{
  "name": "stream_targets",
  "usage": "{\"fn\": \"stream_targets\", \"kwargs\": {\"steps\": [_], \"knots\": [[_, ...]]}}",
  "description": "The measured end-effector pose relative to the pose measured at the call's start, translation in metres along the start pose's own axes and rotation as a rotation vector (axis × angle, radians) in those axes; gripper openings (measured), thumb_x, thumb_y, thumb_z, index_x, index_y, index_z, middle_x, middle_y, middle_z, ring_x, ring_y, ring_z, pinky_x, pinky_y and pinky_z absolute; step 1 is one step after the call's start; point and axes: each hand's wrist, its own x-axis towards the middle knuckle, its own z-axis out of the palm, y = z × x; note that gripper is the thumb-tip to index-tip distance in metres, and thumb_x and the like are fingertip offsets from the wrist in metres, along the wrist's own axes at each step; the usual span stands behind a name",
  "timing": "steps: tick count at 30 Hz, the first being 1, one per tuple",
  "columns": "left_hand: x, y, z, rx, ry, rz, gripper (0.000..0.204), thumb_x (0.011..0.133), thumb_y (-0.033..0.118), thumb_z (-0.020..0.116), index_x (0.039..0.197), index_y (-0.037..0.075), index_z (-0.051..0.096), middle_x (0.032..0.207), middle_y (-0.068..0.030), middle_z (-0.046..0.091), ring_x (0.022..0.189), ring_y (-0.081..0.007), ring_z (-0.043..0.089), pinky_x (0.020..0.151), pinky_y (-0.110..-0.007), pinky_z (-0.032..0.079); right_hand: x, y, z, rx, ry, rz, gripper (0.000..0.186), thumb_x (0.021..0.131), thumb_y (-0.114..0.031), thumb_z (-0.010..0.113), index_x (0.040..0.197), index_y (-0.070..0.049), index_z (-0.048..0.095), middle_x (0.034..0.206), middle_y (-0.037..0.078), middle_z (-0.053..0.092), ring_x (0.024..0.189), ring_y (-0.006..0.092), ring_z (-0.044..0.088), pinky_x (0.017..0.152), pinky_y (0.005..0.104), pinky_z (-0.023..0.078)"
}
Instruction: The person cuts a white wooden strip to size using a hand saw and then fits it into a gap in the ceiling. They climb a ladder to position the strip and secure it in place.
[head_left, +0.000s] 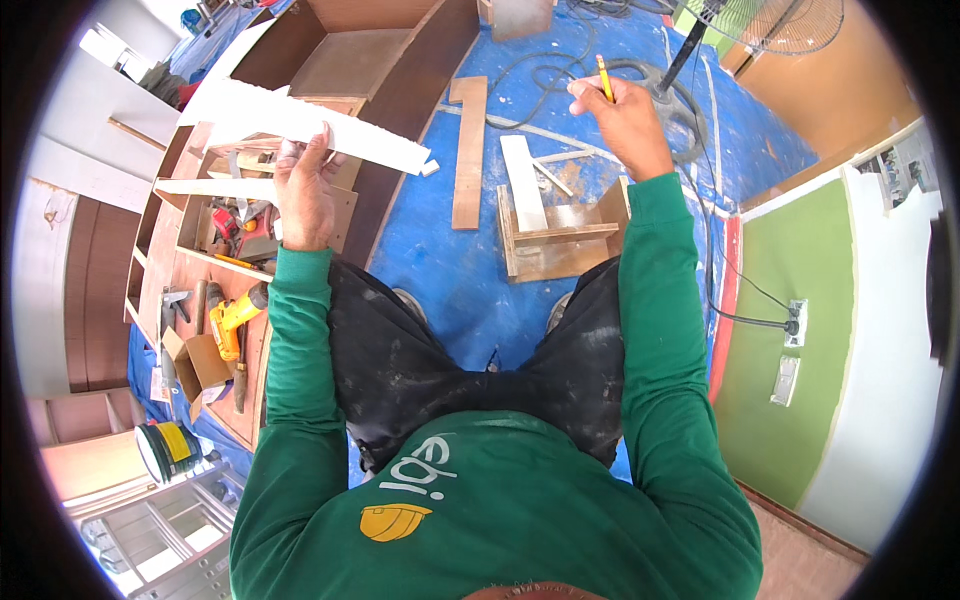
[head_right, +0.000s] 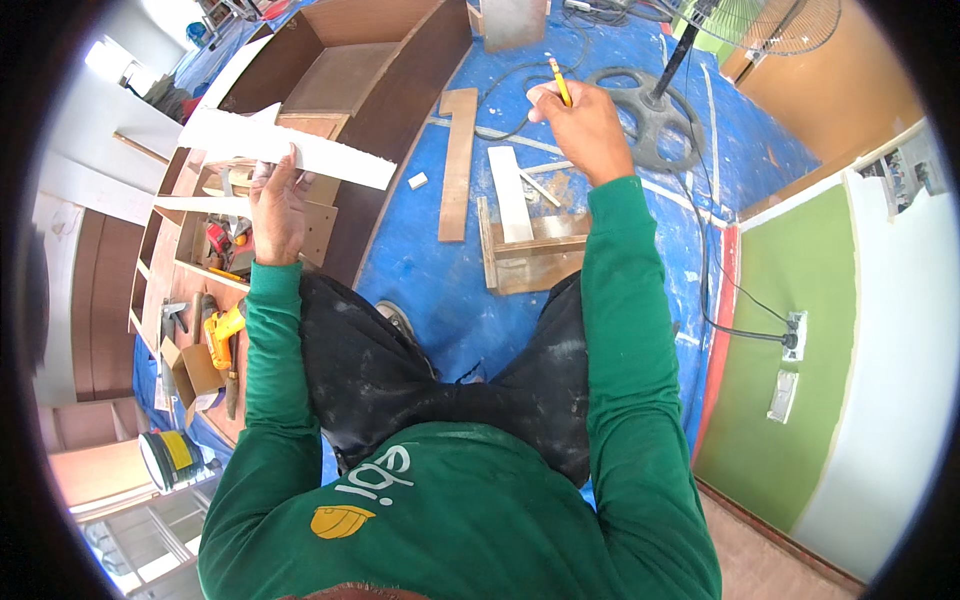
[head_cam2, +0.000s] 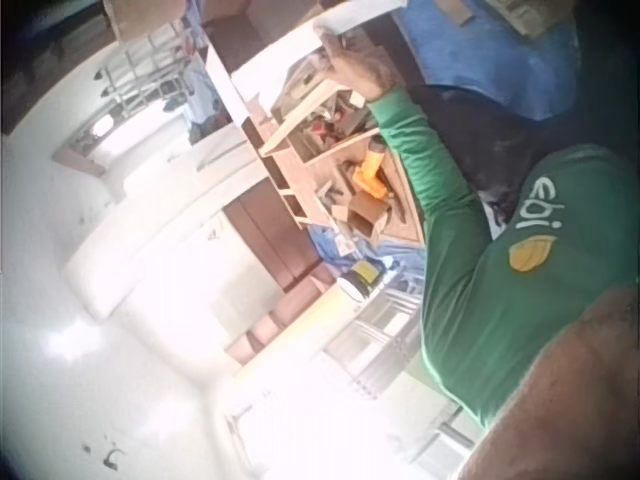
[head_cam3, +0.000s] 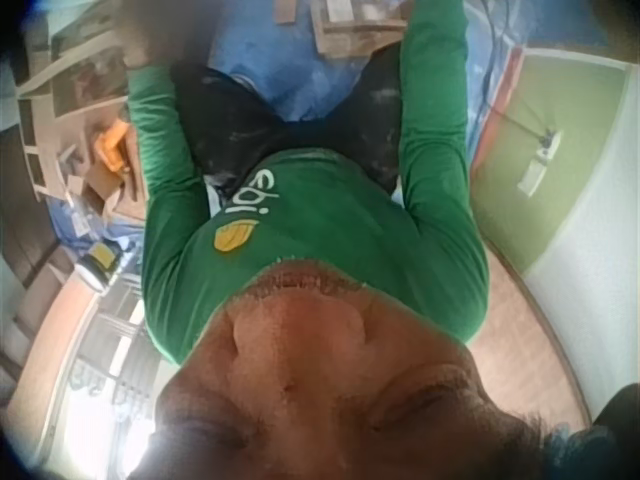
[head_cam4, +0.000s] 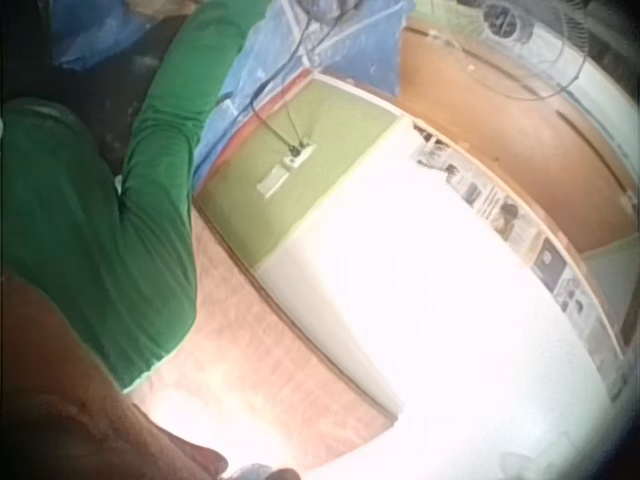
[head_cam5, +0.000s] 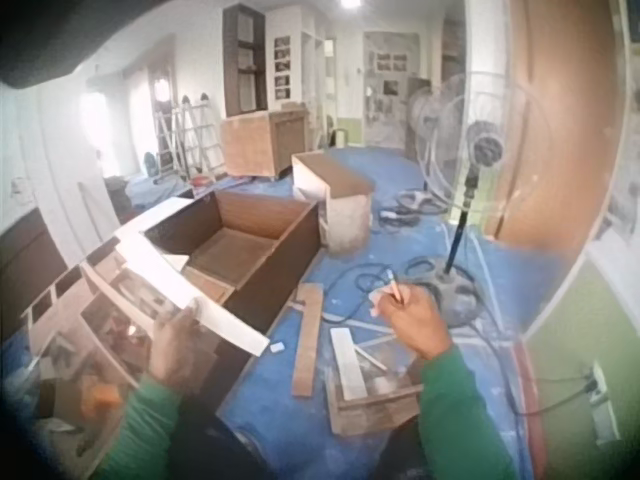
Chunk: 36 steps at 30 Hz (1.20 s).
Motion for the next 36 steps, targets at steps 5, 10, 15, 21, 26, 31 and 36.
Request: {"fn": "stream_targets", "kwargs": {"steps": [5,10,15,21,26,31,36], "knots": [[-0.003,-0.004,0.022,0.165,-0.022,0.032,0.036,0.1,0.021,0.071,0.133,0.009,0.062,0.123,-0.0015,0.068,0.113,-0.0144,0.063,0.094,-0.035,0.05,-0.001,-0.009,0.006,0.009,0.007,-0.022,0.033,0.095,-0.03,0.069,0.102,0.001,0.076,0.083,0.007,0.076,0.071,0.0134,0.064,0.067,0.0311,0.049],[-0.014,-0.014,0.074,0.265,-0.125,0.053,0.025,0.098,0.013,0.074,0.119,0.001,0.068,0.106,-0.0033,0.072,0.097,-0.0086,0.065,0.084,-0.026,0.052,-0.016,-0.047,0.032,0.016,0.093,0.071,0.031,0.096,-0.027,0.068,0.098,0.003,0.074,0.077,0.007,0.073,0.067,0.0134,0.064,0.064,0.0326,0.049],[0.01,-0.062,0.094,0.455,-0.236,0.07,0.027,0.096,0.016,0.076,0.115,-0.002,0.069,0.093,-0.0027,0.073,0.086,-0.0057,0.064,0.075,-0.024,0.052,-0.024,-0.021,0.054,-0.339,-0.027,0.028,0.027,0.097,-0.024,0.067,0.095,0.002,0.071,0.073,0.022,0.065,0.065,0.0394,0.061,0.061,0.0449,0.046],[0.043,-0.108,0.125,0.633,-0.211,0.022,0.028,0.094,0.023,0.076,0.106,-0.001,0.069,0.089,-0.0123,0.07,0.078,-0.0165,0.067,0.067,-0.033,0.053,-0.007,0.012,0.068,-0.561,-0.22,0.263,0.023,0.099,-0.022,0.066,0.099,0.001,0.071,0.081,0.025,0.067,0.075,0.0458,0.066,0.067,0.052,0.048],[0.053,-0.115,0.143,0.9,-0.358,-0.152,0.032,0.095,0.028,0.074,0.11,0.001,0.068,0.093,-0.0157,0.062,0.081,-0.0341,0.065,0.071,-0.043,0.052,0.015,0.042,0.072,-0.591,-0.213,0.394,0.024,0.098,-0.023,0.067,0.102,0.0,0.073,0.082,0.025,0.069,0.077,0.0463,0.067,0.07,0.0536,0.05],[0.031,-0.109,0.134,0.871,-0.366,-0.209,0.032,0.095,0.027,0.075,0.108,-0.002,0.067,0.098,-0.0188,0.062,0.086,-0.0395,0.063,0.075,-0.045,0.051,0.001,0.078,0.077,-0.598,-0.226,0.492,0.028,0.1,-0.027,0.066,0.101,0.0,0.072,0.084,0.027,0.069,0.08,0.0478,0.067,0.069,0.0545,0.05],[-0.03,-0.081,0.096,0.768,-0.42,-0.325,0.03,0.093,0.024,0.075,0.109,0.0,0.067,0.102,-0.0187,0.062,0.098,-0.0408,0.064,0.084,-0.047,0.051,-0.065,0.057,0.082,-0.425,-0.095,0.506,0.033,0.104,-0.029,0.062,0.106,0.003,0.071,0.09,0.023,0.072,0.077,0.0332,0.068,0.071,0.0428,0.052]]}}
